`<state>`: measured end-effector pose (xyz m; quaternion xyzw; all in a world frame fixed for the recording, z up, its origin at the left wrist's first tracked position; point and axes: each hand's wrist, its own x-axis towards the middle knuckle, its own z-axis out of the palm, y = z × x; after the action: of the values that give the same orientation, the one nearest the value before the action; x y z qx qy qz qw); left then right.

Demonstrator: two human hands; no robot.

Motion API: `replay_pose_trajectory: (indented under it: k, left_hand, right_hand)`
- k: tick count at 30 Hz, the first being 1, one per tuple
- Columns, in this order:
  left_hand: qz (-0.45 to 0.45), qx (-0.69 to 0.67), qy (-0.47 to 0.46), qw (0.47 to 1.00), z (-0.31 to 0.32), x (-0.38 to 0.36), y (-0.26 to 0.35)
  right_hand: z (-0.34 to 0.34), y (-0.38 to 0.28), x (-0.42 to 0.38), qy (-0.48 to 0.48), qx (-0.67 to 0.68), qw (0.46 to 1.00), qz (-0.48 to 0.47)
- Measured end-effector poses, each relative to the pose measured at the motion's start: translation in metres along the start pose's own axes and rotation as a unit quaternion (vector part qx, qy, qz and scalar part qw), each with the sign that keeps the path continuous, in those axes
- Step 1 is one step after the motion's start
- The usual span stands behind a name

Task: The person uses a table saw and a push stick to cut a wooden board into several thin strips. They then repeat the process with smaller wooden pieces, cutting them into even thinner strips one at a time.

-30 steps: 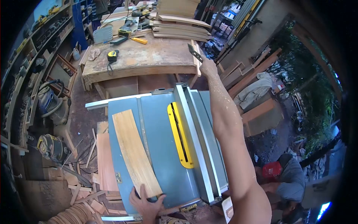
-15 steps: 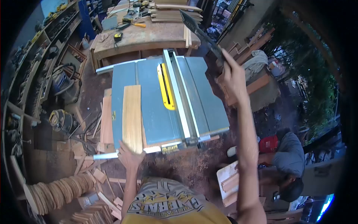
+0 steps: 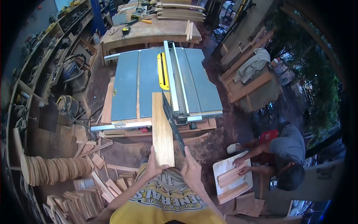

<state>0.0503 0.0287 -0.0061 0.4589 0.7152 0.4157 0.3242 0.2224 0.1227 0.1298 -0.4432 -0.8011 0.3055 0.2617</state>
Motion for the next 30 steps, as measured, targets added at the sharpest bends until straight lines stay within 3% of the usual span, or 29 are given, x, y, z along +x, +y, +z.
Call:
replay_pose_trajectory:
  k: [4, 8, 13, 16, 22, 25, 30]
  left_hand:
    - [0.009, -0.036, -0.035, 0.999, 0.003, 0.002, -0.004]
    - [0.008, -0.112, -0.016, 0.994, 0.010, 0.015, -0.022]
    - [0.040, -0.026, 0.057, 0.997, 0.009, 0.027, -0.024]
    - [0.056, -0.042, 0.065, 0.995, 0.003, 0.037, -0.021]
    - [-0.046, -0.061, 0.035, 0.996, -0.018, 0.056, 0.010]
    - [0.054, 0.021, 0.071, 0.996, -0.018, 0.077, -0.003]
    - [0.035, 0.119, 0.069, 0.990, -0.029, 0.103, 0.001]
  right_hand:
    - [0.000, -0.001, -0.010, -0.094, -0.090, 0.990, 0.045]
    - [0.003, -0.003, -0.010, -0.085, -0.097, 0.991, 0.031]
    - [0.010, -0.006, 0.002, -0.105, -0.136, 0.984, 0.047]
    - [0.012, -0.013, 0.010, -0.122, -0.164, 0.977, 0.058]
    - [0.001, -0.036, 0.018, -0.145, -0.180, 0.970, 0.078]
    - [-0.012, -0.049, 0.018, -0.160, -0.193, 0.963, 0.095]
    - [-0.024, -0.044, 0.017, -0.181, -0.168, 0.965, 0.093]
